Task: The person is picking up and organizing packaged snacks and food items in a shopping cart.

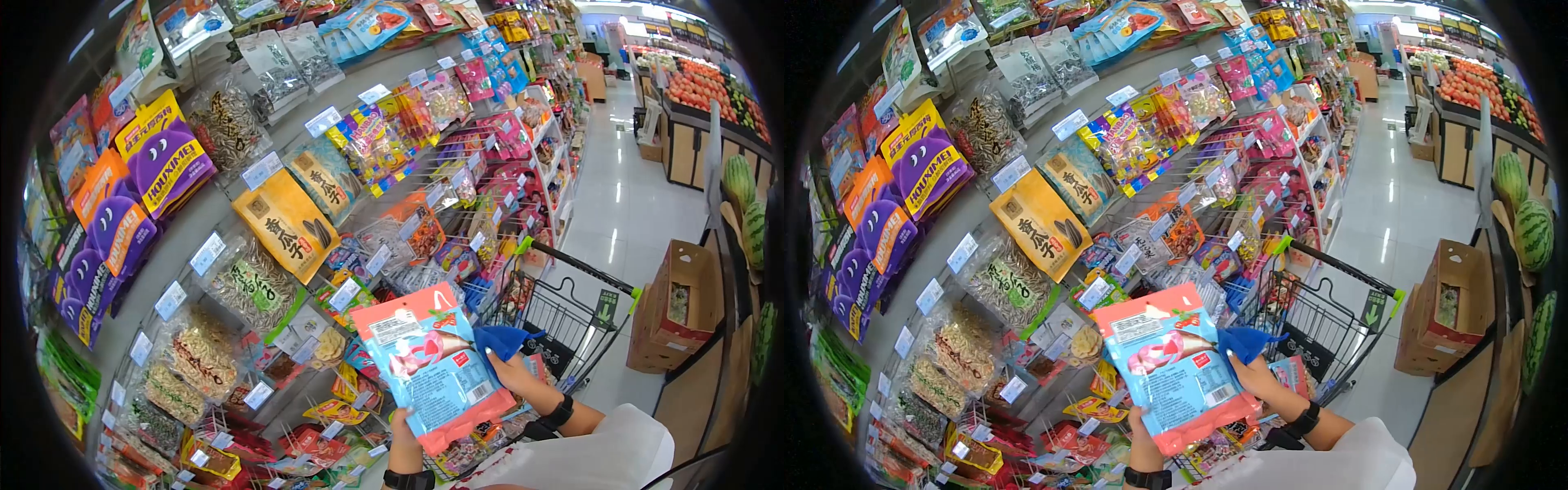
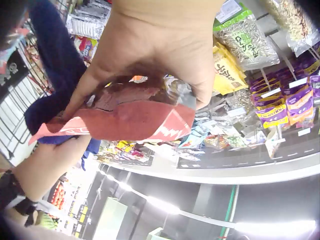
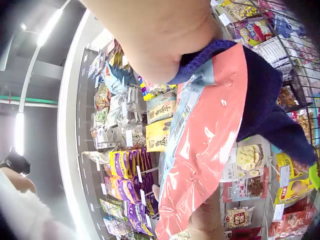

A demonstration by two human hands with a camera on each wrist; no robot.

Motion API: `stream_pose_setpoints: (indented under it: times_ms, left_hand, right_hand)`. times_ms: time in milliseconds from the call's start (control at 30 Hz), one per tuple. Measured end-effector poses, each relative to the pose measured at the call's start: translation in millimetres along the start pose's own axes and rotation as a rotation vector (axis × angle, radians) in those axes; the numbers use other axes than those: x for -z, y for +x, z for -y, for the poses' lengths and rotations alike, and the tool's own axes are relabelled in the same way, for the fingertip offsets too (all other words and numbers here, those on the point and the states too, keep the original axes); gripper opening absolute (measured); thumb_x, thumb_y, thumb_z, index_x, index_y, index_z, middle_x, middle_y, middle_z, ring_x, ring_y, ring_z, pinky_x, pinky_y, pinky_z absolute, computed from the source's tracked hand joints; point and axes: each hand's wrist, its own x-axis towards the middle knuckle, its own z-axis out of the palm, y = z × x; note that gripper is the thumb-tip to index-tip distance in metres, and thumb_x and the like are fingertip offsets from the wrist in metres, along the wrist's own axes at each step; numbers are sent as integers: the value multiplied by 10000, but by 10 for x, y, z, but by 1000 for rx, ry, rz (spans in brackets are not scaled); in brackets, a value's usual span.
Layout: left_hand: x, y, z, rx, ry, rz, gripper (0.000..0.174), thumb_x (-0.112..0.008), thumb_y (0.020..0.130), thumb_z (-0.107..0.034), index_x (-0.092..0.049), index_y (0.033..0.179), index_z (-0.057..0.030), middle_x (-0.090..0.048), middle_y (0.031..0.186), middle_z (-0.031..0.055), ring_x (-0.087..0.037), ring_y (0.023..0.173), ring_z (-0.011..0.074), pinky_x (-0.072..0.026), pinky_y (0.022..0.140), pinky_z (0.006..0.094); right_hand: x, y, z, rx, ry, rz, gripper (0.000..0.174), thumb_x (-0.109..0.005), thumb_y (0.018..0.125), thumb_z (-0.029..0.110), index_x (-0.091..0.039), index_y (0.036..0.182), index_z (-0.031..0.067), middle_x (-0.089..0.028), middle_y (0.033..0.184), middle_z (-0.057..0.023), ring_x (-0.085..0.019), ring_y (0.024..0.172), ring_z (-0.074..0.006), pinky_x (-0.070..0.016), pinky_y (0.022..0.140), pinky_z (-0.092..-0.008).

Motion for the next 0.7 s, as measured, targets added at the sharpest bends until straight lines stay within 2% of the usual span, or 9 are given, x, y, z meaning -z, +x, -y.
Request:
stream_pose_setpoints:
  times_ms: [67, 200, 300, 400, 467, 567, 600, 667, 700]
  left_hand:
    - [-116, 138, 47, 54, 189, -219, 570, -517, 680, -183, -393, 1197, 22, -518, 1120, 150, -545, 968, 274, -432, 868, 371]
    - [51, 721, 361, 301, 309, -202, 438, -518, 799, -293, -488, 1116, 8, -573, 1022, 113, -573, 904, 213, -456, 818, 319]
    - [243, 1138, 612, 551, 579, -26, 428, -502, 833, -321, -504, 1105, 10, -576, 1030, 92, -583, 873, 177, -469, 781, 289]
    - [685, 1497, 982, 663, 978, 39, 278, -587, 799, -276, -584, 904, -18, -608, 793, 41, -591, 674, 133, -467, 553, 258]
    - [445, 1505, 964, 739, 985, -55, 235, -600, 792, -260, -594, 848, -31, -606, 748, 30, -591, 648, 130, -452, 508, 241]
    - [909, 1710, 1273, 834, 738, -160, 178, -607, 786, -203, -584, 854, -39, -620, 798, 46, -601, 672, 120, -482, 535, 218]
    - [1089, 1741, 1359, 841, 642, -205, 180, -607, 783, -183, -579, 878, -33, -624, 831, 58, -604, 707, 123, -505, 591, 229]
    - [1763, 1951, 1512, 986, 542, -284, 292, -648, 738, -116, -572, 1009, -38, -568, 990, 43, -537, 935, 166, -487, 808, 316]
    - [2314, 2093, 1657, 891, 651, 5, 303, -645, 724, -72, -570, 1017, -60, -570, 976, 42, -533, 936, 163, -487, 805, 320]
  right_hand:
    - [96, -30, -82, -18, -115, 12, 247, -468, 862, 142, -508, 1062, 2, -536, 1061, -119, -511, 955, -243, -377, 868, -329]
    - [282, -222, -1185, -666, 362, -153, 213, -510, 839, 127, -523, 1032, 39, -575, 960, -91, -556, 852, -215, -452, 760, -318]
    - [555, -439, -1436, -870, 730, -262, 156, -499, 840, 68, -525, 993, 49, -596, 934, -68, -590, 811, -204, -495, 723, -369]
    - [741, -578, -1424, -1053, 657, -430, 223, -501, 831, 48, -492, 1054, 42, -564, 1004, -95, -586, 825, -233, -496, 755, -381]
    - [860, -553, -1174, -1214, 599, -452, 248, -483, 831, 35, -472, 1078, 34, -558, 1018, -117, -575, 865, -267, -477, 802, -411]
    - [860, -839, -2129, -1319, 762, -371, 235, -441, 846, 50, -467, 1075, 7, -549, 1044, -144, -563, 894, -302, -451, 836, -453]
    - [838, -1003, -2617, -1331, 943, -346, 229, -396, 854, 64, -468, 1058, -13, -558, 1025, -149, -555, 909, -316, -417, 889, -444]
    - [958, -1438, -3498, -854, 385, 221, 213, -399, 842, 69, -484, 1006, -36, -569, 970, -153, -553, 881, -314, -423, 842, -400]
    - [1048, -1608, -3609, -650, 140, 381, 206, -406, 833, 70, -492, 981, -45, -572, 943, -157, -550, 866, -314, -425, 814, -381]
